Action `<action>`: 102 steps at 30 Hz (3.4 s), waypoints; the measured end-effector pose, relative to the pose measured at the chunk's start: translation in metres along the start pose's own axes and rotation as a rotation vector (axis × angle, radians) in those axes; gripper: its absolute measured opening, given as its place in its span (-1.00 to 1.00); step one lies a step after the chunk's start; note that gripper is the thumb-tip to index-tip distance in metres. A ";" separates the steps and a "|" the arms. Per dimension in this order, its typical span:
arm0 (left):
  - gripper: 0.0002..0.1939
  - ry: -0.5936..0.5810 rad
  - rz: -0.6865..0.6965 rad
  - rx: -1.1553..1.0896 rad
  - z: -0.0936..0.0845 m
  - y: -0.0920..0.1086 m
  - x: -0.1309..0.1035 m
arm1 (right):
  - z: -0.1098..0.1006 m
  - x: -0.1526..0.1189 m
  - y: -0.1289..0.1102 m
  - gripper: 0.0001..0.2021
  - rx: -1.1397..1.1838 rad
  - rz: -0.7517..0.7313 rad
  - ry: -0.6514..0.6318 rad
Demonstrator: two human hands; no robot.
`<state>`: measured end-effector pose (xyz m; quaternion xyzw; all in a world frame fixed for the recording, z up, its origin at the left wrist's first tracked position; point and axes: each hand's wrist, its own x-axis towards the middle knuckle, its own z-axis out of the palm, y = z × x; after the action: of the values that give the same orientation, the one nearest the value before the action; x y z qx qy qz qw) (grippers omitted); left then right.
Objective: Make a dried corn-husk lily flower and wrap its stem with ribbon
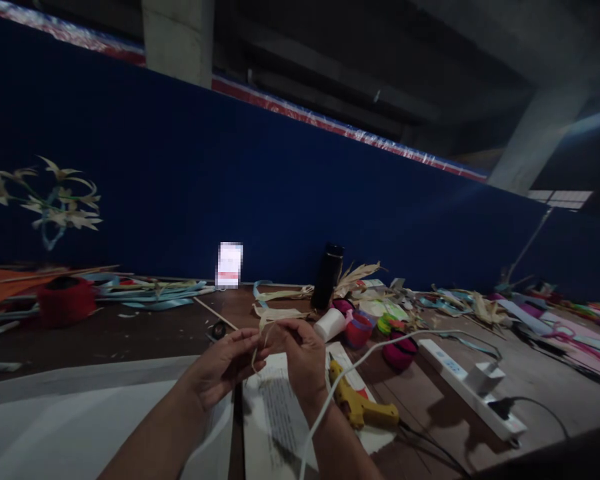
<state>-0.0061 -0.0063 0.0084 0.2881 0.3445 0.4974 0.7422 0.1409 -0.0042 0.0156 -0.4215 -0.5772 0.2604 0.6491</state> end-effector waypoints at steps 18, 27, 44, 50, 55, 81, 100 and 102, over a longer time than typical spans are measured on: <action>-0.84 0.073 0.197 0.033 0.000 -0.003 0.010 | 0.002 0.000 -0.003 -0.59 0.387 0.398 -0.012; -0.69 0.139 0.419 0.336 0.009 -0.001 0.007 | 0.006 -0.007 -0.008 -0.75 0.262 0.581 -0.148; -0.71 0.180 0.457 0.486 0.007 0.001 0.005 | 0.012 -0.007 -0.004 -0.80 0.336 0.427 -0.060; -0.63 0.162 0.381 0.410 0.004 -0.001 0.007 | 0.009 -0.006 0.001 -0.77 0.412 0.475 -0.033; -0.65 0.160 0.378 0.373 0.006 -0.003 0.007 | 0.007 -0.005 0.007 -0.75 0.466 0.511 -0.026; -0.73 0.152 0.364 0.406 0.006 -0.008 0.007 | 0.014 -0.006 0.005 -0.76 0.526 0.528 0.020; -0.67 0.199 0.415 0.445 0.010 -0.006 0.005 | 0.013 -0.008 0.006 -0.81 0.514 0.504 -0.020; -0.65 0.200 0.416 0.456 0.011 -0.005 0.004 | 0.014 -0.008 0.008 -0.81 0.514 0.503 -0.021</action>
<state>0.0065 -0.0056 0.0105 0.4606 0.4521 0.5744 0.5035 0.1273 -0.0036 0.0046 -0.3708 -0.3778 0.5530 0.6434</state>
